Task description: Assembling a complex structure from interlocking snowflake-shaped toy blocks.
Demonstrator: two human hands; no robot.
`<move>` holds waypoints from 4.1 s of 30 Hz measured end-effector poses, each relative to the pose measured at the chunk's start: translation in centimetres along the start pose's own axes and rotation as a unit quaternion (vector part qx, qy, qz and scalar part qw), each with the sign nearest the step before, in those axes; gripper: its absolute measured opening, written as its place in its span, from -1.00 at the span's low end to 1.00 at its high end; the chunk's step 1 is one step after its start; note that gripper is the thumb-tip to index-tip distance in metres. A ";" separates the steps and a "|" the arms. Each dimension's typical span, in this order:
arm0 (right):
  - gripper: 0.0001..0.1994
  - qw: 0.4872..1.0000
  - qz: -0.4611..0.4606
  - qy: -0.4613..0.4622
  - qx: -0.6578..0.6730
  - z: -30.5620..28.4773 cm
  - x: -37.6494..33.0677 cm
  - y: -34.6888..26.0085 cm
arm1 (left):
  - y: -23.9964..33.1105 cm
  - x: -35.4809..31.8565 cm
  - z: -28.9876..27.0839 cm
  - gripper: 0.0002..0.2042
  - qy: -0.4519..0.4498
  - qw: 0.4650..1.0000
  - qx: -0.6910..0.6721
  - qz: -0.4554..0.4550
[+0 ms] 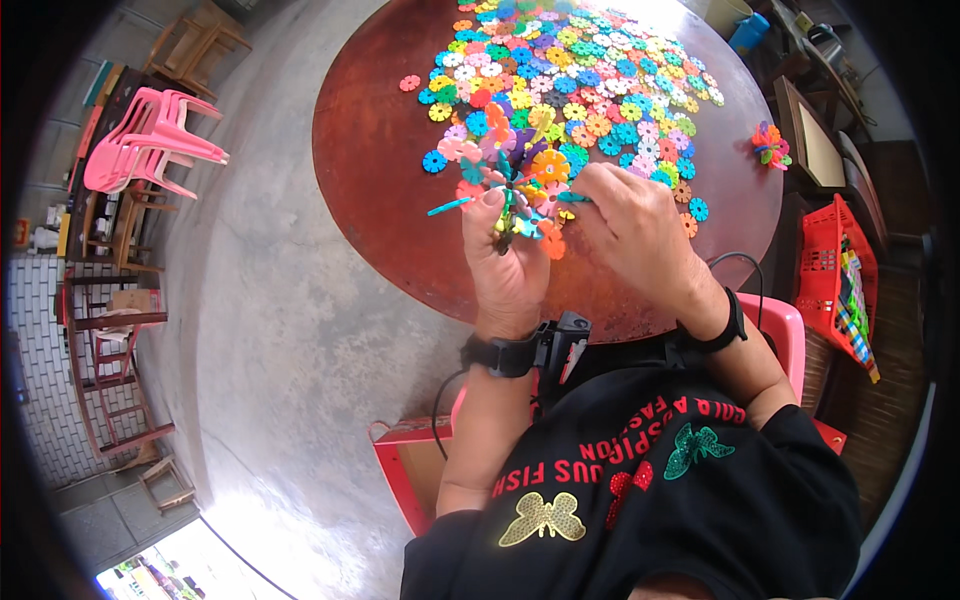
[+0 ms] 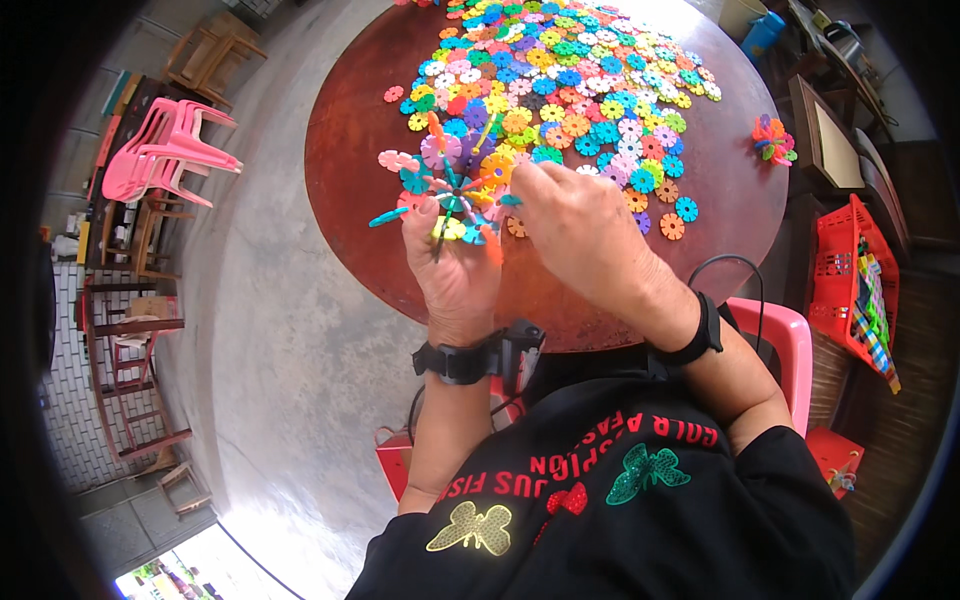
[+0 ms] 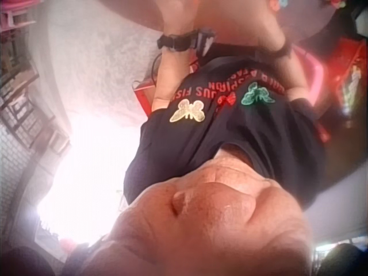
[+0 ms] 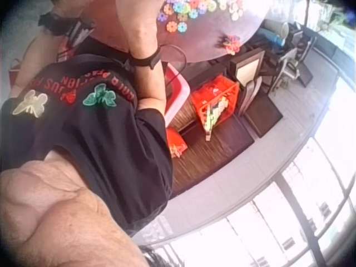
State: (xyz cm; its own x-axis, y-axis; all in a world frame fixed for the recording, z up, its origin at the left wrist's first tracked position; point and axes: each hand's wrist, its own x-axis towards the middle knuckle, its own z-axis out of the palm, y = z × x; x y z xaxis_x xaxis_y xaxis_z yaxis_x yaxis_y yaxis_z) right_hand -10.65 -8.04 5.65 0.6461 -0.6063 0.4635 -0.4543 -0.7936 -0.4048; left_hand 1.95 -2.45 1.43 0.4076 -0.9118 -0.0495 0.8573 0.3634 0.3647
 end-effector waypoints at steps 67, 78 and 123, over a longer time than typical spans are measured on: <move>-0.76 0.943 0.145 -0.029 0.299 -4.2 -0.3 5.3 | -1.4 0.8 -1.2 -0.28 -0.073 0.977 -0.050 -0.196; -0.83 0.953 0.147 -0.024 0.264 -2.3 -0.1 6.0 | -1.7 1.2 -3.1 -0.53 -0.118 0.921 -0.231 -0.290; -0.90 0.974 0.099 -0.113 -0.167 0.3 -1.1 13.6 | 1.9 1.7 -1.7 -0.85 -0.051 0.993 -0.051 -0.092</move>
State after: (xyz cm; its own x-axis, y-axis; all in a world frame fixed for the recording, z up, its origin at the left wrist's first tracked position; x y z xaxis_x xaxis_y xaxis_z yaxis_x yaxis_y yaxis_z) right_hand -17.31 -18.14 -0.57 0.6262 -0.7531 0.2019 -0.7343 -0.6567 -0.1718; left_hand 4.85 -2.97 0.45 0.2112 -0.9774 -0.0114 0.9440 0.2009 0.2618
